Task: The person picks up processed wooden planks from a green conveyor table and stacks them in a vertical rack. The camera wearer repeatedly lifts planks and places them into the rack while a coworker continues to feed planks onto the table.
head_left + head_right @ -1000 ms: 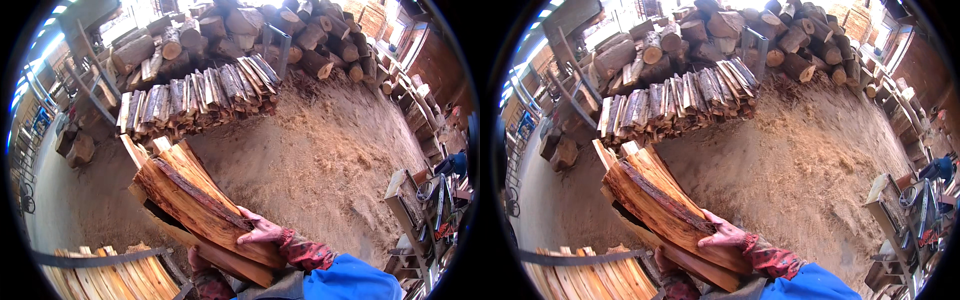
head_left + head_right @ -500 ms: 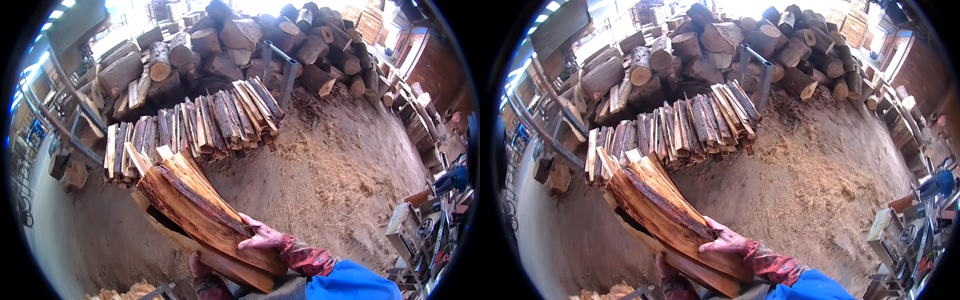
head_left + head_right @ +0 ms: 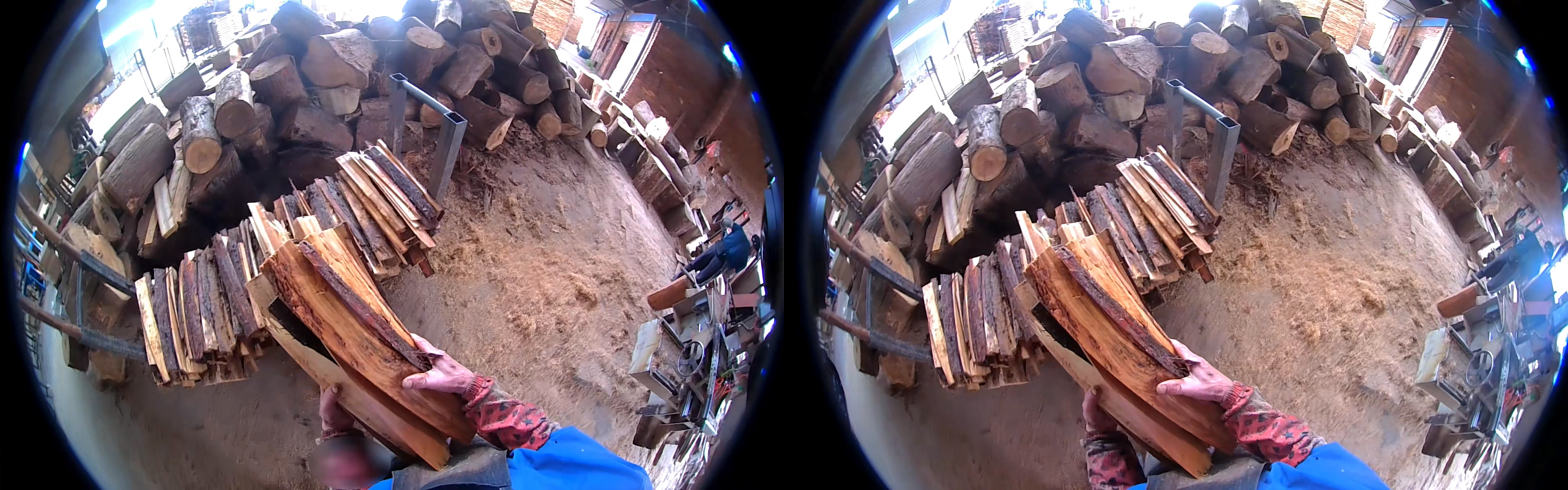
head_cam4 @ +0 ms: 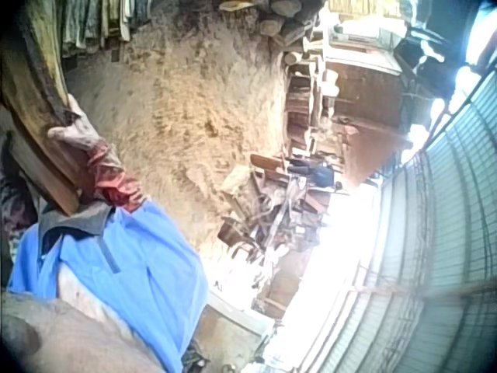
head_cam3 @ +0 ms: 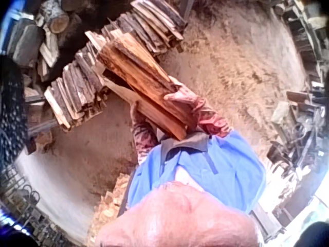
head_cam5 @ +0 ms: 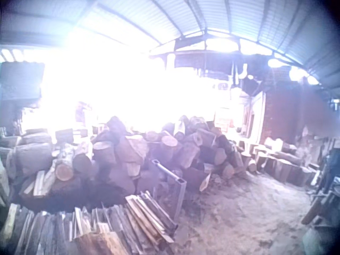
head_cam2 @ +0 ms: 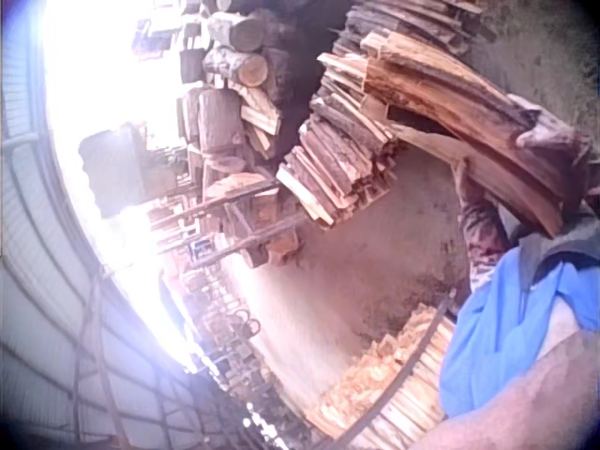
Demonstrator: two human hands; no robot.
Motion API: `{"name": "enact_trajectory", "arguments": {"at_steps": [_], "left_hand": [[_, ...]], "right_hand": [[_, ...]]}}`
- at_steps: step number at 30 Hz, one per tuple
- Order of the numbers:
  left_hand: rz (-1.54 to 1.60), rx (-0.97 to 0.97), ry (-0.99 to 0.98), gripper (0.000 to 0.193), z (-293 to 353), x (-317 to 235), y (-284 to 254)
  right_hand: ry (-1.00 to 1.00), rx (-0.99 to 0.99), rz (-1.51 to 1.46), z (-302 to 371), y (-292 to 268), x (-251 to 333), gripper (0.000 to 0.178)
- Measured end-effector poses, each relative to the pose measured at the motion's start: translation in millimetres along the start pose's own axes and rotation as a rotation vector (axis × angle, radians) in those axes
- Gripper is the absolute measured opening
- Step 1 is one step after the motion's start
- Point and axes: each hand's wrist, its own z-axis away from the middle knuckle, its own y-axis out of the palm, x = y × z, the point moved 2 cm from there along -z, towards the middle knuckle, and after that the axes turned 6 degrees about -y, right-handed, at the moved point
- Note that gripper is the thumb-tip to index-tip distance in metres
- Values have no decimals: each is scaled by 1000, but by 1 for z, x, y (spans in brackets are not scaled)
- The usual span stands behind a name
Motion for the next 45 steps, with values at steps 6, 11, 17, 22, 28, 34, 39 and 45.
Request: {"name": "enact_trajectory", "arguments": {"at_steps": [6, 11, 17, 22, 28, 34, 39, 45], "left_hand": [[3, 61, -74, 65, -81, 0, 39], [15, 18, -131, 66, -130, 5, 65], [11, -141, -166, 67, -179, 25, 66], [-23, -172, -216, 67, -234, 27, 84], [10, -191, -267, 64, -309, 17, 94], [-16, -123, -293, 61, -407, -19, 128], [-45, -81, -378, 59, -527, -15, 137], [-379, -365, -222, 62, -666, 51, 137]], "right_hand": [[36, -37, 6, -50, -61, -19, 116], [62, -19, -6, -90, -108, -34, 117], [149, 9, 24, -128, -153, -42, 115], [236, -9, 34, -168, -185, -55, 115], [316, -43, 13, -229, -218, -64, 116], [290, -123, 98, -315, -263, -86, 119], [223, -283, 124, -388, -330, -93, 117], [209, -323, 1048, -433, -340, -176, 86]]}}
